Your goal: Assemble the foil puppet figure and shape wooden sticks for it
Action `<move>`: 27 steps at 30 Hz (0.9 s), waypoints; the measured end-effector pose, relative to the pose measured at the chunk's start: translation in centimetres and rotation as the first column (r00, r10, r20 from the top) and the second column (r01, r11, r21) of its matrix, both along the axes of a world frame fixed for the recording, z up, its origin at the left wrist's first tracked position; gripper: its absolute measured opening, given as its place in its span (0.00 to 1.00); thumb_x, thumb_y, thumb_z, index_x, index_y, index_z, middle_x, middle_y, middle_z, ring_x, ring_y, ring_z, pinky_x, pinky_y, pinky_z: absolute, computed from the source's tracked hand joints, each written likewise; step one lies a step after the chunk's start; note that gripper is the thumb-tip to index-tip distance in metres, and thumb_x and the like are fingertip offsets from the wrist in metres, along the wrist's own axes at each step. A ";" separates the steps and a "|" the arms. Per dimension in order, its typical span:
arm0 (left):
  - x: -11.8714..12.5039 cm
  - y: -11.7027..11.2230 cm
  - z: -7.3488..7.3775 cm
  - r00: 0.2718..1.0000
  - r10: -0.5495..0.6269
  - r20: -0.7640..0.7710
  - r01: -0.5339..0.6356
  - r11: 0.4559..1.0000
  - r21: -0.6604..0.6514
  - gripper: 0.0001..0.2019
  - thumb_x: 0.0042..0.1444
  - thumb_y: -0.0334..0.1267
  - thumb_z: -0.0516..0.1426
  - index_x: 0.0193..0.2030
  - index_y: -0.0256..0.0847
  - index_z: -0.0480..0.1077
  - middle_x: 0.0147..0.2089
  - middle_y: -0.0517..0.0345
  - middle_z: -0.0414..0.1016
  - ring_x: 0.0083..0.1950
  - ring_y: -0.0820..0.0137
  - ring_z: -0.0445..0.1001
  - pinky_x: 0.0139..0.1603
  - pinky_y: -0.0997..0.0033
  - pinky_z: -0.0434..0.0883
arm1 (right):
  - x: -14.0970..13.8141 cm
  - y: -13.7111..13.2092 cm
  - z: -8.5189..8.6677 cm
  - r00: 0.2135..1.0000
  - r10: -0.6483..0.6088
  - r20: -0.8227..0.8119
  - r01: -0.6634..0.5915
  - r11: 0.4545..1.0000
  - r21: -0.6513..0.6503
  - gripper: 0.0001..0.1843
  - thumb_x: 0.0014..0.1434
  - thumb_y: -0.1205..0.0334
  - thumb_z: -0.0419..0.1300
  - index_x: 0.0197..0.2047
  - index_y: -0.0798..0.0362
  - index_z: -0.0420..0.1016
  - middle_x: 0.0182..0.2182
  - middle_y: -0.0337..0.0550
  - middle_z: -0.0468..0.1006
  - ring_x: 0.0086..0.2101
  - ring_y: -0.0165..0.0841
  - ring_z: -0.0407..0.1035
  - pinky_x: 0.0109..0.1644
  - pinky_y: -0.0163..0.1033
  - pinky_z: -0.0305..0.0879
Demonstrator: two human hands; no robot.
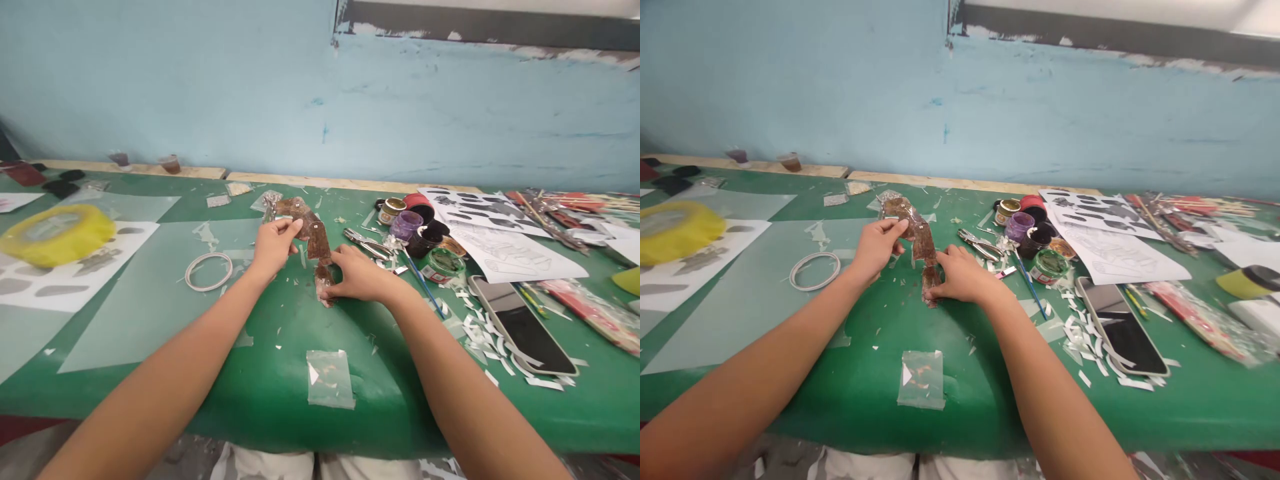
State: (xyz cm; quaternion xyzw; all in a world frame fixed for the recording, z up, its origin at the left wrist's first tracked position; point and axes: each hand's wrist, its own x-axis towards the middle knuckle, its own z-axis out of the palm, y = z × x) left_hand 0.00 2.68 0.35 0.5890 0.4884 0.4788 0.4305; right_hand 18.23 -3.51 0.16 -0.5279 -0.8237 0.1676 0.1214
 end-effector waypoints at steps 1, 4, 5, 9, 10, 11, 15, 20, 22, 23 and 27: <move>0.0 -0.1 0.0 1.000 -0.005 0.008 0.005 1.000 -0.007 0.16 0.53 0.49 0.59 0.25 0.38 0.67 0.25 0.58 0.76 0.16 0.79 0.63 0.20 0.76 0.63 | -0.1 0.0 0.0 0.999 -0.002 -0.038 0.001 1.000 -0.011 0.24 0.46 0.56 0.68 0.47 0.52 0.72 0.42 0.50 0.72 0.45 0.44 0.65 0.46 0.45 0.63; 0.0 -0.1 0.1 0.999 -0.003 0.046 0.004 1.000 -0.020 0.15 0.54 0.48 0.58 0.26 0.38 0.67 0.25 0.58 0.76 0.15 0.79 0.63 0.18 0.77 0.62 | -0.1 0.3 -0.2 0.974 -0.043 -0.223 0.024 0.996 -0.087 0.22 0.48 0.65 0.64 0.49 0.51 0.69 0.37 0.44 0.75 0.36 0.37 0.68 0.39 0.40 0.64; 0.0 -0.1 0.1 0.998 0.002 0.058 -0.001 1.000 -0.019 0.15 0.54 0.48 0.58 0.27 0.38 0.67 0.24 0.58 0.76 0.15 0.79 0.63 0.17 0.78 0.62 | 0.1 0.5 -0.3 0.955 -0.085 -0.284 0.061 0.994 -0.092 0.19 0.50 0.66 0.61 0.48 0.51 0.69 0.34 0.42 0.76 0.32 0.35 0.68 0.36 0.39 0.63; 0.1 -0.1 0.1 0.996 -0.015 0.087 0.017 1.000 -0.016 0.14 0.53 0.47 0.59 0.28 0.38 0.66 0.25 0.58 0.77 0.15 0.80 0.64 0.18 0.79 0.63 | 1.0 1.6 -0.5 0.818 -0.245 -0.521 0.365 0.920 0.140 0.11 0.55 0.66 0.54 0.40 0.52 0.74 0.32 0.42 0.76 0.32 0.34 0.68 0.38 0.40 0.64; 0.2 -0.2 0.1 0.995 -0.027 0.093 0.029 0.999 -0.016 0.13 0.53 0.46 0.59 0.28 0.39 0.65 0.26 0.58 0.78 0.15 0.80 0.64 0.19 0.79 0.64 | 1.2 1.7 -0.4 0.772 -0.247 -0.586 0.434 0.878 0.202 0.11 0.56 0.64 0.54 0.40 0.52 0.75 0.34 0.44 0.76 0.33 0.34 0.69 0.40 0.41 0.65; 0.3 -0.3 0.1 0.994 -0.039 0.097 0.041 0.999 -0.018 0.13 0.52 0.46 0.60 0.29 0.39 0.65 0.27 0.57 0.79 0.15 0.80 0.64 0.19 0.78 0.64 | 1.4 1.8 -0.2 0.723 -0.236 -0.649 0.492 0.836 0.244 0.11 0.57 0.63 0.53 0.40 0.52 0.75 0.35 0.45 0.76 0.35 0.35 0.70 0.41 0.42 0.66; 0.6 -0.6 0.0 0.992 -0.070 0.106 0.076 0.996 -0.048 0.15 0.51 0.48 0.60 0.27 0.39 0.63 0.31 0.54 0.81 0.16 0.78 0.67 0.19 0.77 0.65 | 1.3 1.1 0.8 0.557 -0.176 -0.812 0.645 0.707 0.289 0.13 0.61 0.56 0.52 0.44 0.49 0.74 0.34 0.43 0.75 0.32 0.33 0.70 0.36 0.40 0.67; 0.9 -0.9 -0.4 0.996 -0.082 0.033 0.082 0.997 0.003 0.17 0.50 0.49 0.60 0.23 0.39 0.64 0.25 0.58 0.77 0.19 0.76 0.69 0.20 0.76 0.64 | -0.2 -0.2 1.2 0.599 -0.154 -0.786 0.543 0.799 0.257 0.15 0.61 0.54 0.55 0.50 0.47 0.70 0.34 0.42 0.73 0.25 0.29 0.65 0.29 0.38 0.63; 1.0 -1.0 -0.5 0.997 -0.076 0.006 0.076 0.997 0.034 0.16 0.50 0.50 0.60 0.23 0.39 0.66 0.20 0.61 0.72 0.19 0.75 0.68 0.20 0.76 0.63 | -0.8 -0.1 0.7 0.647 -0.146 -0.748 0.428 0.882 0.198 0.17 0.59 0.55 0.56 0.52 0.47 0.67 0.32 0.38 0.71 0.24 0.28 0.64 0.29 0.37 0.62; 1.1 -1.1 -0.6 0.997 -0.074 0.003 0.074 0.997 0.036 0.16 0.50 0.49 0.60 0.23 0.39 0.67 0.18 0.62 0.70 0.19 0.75 0.68 0.21 0.75 0.63 | -1.0 0.1 0.4 0.664 -0.145 -0.733 0.380 0.910 0.164 0.18 0.58 0.55 0.57 0.52 0.47 0.65 0.30 0.37 0.71 0.24 0.28 0.64 0.30 0.37 0.62; 1.3 -1.3 -0.4 0.996 -0.092 0.005 0.092 0.996 0.017 0.15 0.50 0.48 0.60 0.23 0.39 0.68 0.15 0.63 0.66 0.18 0.74 0.66 0.22 0.75 0.62 | -1.2 0.8 -0.7 0.668 -0.190 -0.720 0.349 0.934 0.078 0.15 0.56 0.55 0.59 0.44 0.48 0.61 0.26 0.32 0.69 0.25 0.27 0.65 0.33 0.36 0.61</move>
